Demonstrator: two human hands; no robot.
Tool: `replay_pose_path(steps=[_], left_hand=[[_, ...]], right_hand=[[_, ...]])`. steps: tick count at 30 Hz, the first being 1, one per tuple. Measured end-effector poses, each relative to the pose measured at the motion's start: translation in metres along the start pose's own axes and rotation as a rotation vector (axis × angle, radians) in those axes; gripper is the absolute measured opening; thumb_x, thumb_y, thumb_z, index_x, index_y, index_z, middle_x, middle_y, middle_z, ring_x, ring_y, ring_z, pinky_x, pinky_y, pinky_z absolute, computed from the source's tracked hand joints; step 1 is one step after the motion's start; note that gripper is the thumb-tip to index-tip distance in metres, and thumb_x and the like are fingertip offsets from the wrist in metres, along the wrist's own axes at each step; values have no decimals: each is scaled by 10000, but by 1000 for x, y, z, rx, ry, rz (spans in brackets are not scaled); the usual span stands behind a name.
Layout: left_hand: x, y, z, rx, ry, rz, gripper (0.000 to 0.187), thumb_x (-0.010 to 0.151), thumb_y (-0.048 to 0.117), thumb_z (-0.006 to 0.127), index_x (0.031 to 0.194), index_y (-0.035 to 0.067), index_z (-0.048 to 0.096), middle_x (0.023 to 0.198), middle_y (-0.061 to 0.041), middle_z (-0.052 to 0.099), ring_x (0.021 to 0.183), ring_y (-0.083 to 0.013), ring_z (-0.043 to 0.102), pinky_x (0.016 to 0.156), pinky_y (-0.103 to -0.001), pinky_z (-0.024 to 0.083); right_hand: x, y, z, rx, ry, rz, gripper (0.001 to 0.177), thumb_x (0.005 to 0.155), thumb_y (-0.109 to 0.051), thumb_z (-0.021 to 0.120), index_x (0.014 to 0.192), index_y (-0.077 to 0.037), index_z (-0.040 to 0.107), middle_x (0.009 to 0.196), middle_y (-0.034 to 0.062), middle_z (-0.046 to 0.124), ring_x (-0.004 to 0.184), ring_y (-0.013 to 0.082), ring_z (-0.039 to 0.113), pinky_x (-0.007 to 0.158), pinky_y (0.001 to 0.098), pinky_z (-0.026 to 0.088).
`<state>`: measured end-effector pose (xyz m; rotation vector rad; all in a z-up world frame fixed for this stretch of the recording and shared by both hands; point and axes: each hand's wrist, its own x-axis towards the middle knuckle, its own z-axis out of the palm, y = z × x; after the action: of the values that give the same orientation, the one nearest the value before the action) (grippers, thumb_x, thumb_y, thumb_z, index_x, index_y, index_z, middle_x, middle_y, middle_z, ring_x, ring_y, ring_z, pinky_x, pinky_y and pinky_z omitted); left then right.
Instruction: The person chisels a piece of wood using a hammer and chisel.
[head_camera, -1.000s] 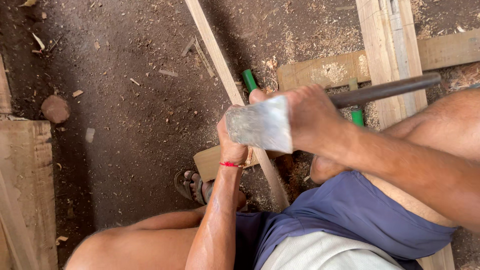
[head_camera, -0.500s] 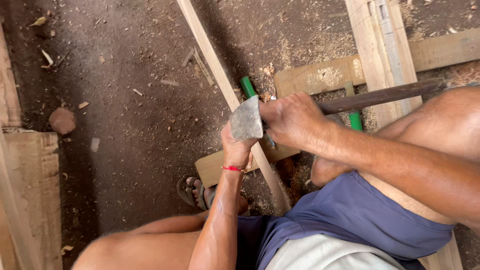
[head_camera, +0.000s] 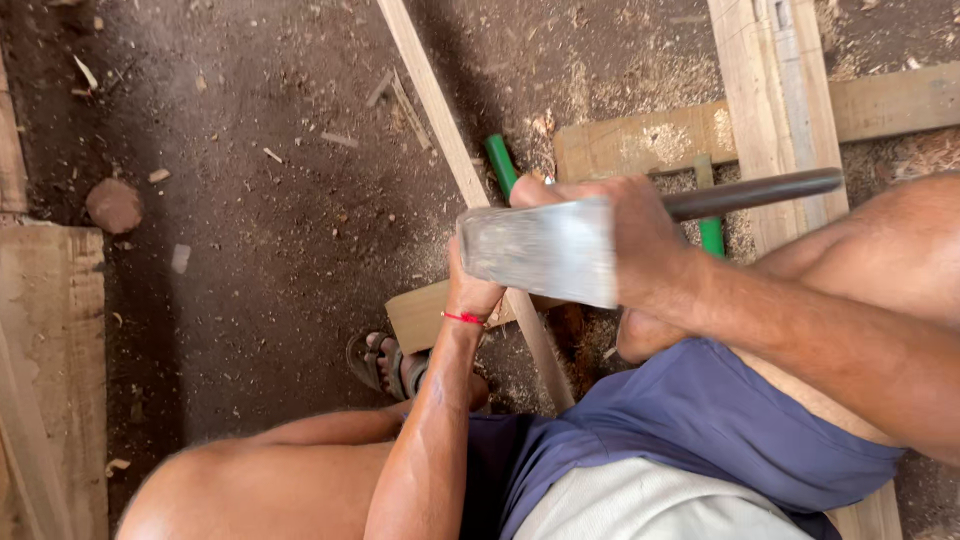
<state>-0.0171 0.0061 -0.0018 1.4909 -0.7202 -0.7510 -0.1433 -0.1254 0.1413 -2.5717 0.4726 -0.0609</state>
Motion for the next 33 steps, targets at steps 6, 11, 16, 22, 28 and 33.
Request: replay_pose_path(steps=[6,11,16,22,28,33], left_hand=[[1,12,6,-139,-20,-142,489,731,59,815,1200,45,679,1109,-54,725,983,-150,683,866,-321,578],[0,-12,-2,-12,-53,-78,449,765,70,827,1182,50,662,1081,-78,709,993,-176,693,888,-335,596],[0,-38,0,79,-116,-45,413,799,70,772,1203,41,693,1070,-56,739,983,-183,698,859,-345,593],[18,-52,-16,-82,-103,-129,328,848,-58,745,1155,50,702,1082,-47,739,990,-182,675,880,-359,592],[29,62,-35,-261,137,-143,291,752,-148,662,899,101,625,967,-40,665,895,-176,690,766,-348,656],[30,101,-32,-360,255,-79,317,784,-135,677,900,152,604,962,-16,646,877,-144,680,766,-302,646]], right_hand=[[10,5,9,139,-60,190,285,894,-208,648,1174,-230,700,706,-39,680,463,142,641,444,246,595],[-9,15,-1,102,83,-24,308,977,-408,689,966,-101,665,652,42,679,553,96,677,533,237,605],[15,8,29,-332,-185,9,172,970,-249,686,1110,-150,692,681,23,723,564,165,686,564,334,596],[2,-5,-10,-166,-93,50,227,922,-335,753,1064,-159,732,765,55,720,677,167,701,599,335,571],[3,6,-42,553,334,-313,262,986,-137,745,1176,-45,590,1033,30,652,926,109,682,742,250,609],[0,12,-58,591,335,-94,343,960,-227,796,1140,-66,553,1033,4,626,949,102,669,764,241,598]])
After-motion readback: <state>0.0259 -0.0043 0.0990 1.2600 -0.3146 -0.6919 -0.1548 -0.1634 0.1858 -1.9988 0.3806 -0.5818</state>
